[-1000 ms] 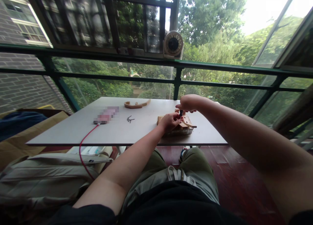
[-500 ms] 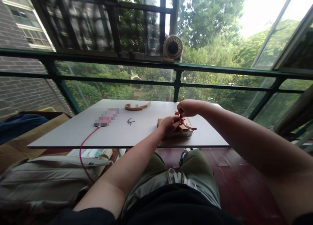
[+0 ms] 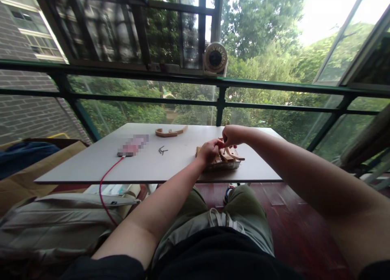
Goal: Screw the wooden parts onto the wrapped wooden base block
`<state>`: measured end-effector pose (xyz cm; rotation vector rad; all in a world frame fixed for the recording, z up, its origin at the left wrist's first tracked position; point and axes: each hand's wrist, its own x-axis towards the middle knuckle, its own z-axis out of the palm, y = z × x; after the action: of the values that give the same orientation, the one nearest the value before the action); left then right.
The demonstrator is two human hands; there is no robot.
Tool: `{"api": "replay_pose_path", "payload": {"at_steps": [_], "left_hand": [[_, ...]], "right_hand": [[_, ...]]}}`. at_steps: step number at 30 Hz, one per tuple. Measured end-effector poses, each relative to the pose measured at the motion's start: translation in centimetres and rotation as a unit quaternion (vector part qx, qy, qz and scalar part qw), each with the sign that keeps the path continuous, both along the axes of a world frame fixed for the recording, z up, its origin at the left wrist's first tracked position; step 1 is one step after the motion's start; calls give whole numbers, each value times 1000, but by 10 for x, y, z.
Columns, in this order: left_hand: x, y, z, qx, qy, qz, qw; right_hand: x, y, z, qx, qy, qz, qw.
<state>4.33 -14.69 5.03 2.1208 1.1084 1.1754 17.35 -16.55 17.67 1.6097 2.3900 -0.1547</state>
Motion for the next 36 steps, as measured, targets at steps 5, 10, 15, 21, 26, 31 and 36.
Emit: {"api": "replay_pose_path", "payload": {"at_steps": [5, 10, 15, 21, 26, 31, 36], "left_hand": [[0, -2, 3, 8, 22, 39, 999], [-2, -1, 1, 40, 63, 31, 997], [-1, 0, -1, 41, 91, 15, 995], [0, 1, -4, 47, 102, 15, 994], [-1, 1, -5, 41, 91, -1, 995], [0, -1, -3, 36, 94, 12, 995], [0, 0, -4, 46, 85, 16, 995]], "right_hand": [[-5, 2, 0, -27, 6, 8, 1000], [-8, 2, 2, -51, 4, -17, 999], [-9, 0, 5, -72, 4, -39, 997], [-8, 4, 3, -43, -5, -49, 998], [-8, 18, -5, -40, 8, -64, 997], [-8, 31, -10, -52, 25, -72, 996], [-8, 29, -9, -58, 37, -87, 994]]}}
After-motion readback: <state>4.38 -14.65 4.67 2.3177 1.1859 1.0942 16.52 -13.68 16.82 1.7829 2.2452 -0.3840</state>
